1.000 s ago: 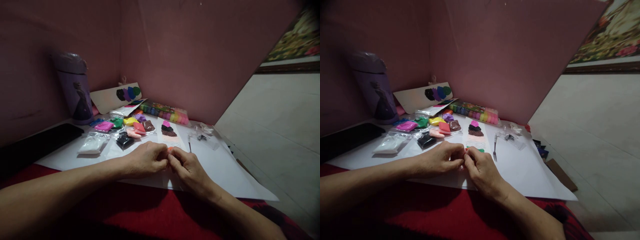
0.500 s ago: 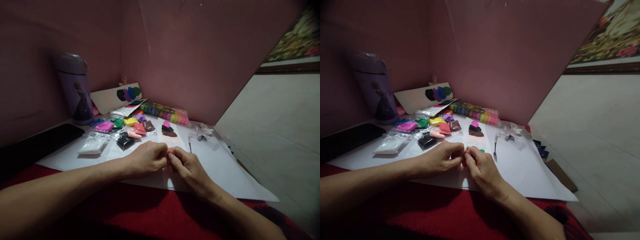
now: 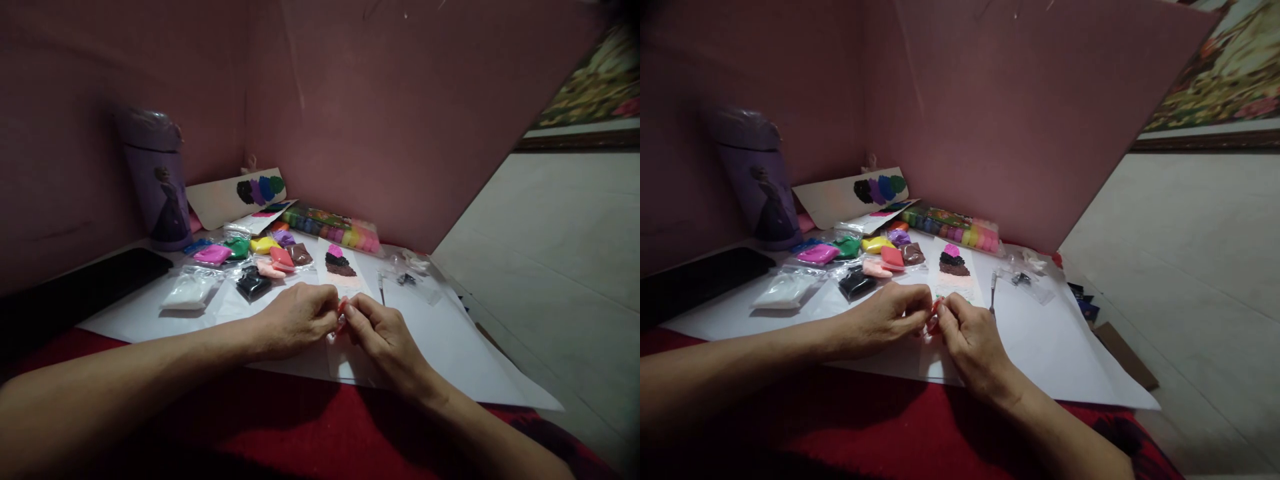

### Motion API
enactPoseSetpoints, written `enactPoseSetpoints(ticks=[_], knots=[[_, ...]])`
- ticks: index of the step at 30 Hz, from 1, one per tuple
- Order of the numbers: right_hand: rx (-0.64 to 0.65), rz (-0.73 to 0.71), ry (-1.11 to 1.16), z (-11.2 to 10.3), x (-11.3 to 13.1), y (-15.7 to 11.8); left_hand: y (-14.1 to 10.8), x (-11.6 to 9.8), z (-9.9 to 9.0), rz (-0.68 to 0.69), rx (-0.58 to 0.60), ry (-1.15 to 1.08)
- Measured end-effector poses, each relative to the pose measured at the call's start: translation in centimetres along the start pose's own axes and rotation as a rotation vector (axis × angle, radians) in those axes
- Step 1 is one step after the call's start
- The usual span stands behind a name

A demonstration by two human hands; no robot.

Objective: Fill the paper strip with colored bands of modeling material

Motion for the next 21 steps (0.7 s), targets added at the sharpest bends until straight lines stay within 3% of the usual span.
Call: enactPoseSetpoints(ticks=[10, 21], knots=[[-0.068, 0.055, 0.041, -0.75, -0.1, 0.05, 0.29, -0.37, -0.84, -0.027, -0.111, -0.045], [0.009, -0.014, 0.022, 0.02, 0.29, -0.12, 0.16, -0.19, -0.72, 0.044, -0.148, -0.055]])
Point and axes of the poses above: each hand's wrist, its own y-axis towards the middle knuckle, its own z-axis out of the palm, x = y × z, the point moved 7 cm from there along y, towards the middle knuckle, and after that the axes turned 11 degrees about -x, right-handed, at the moved point
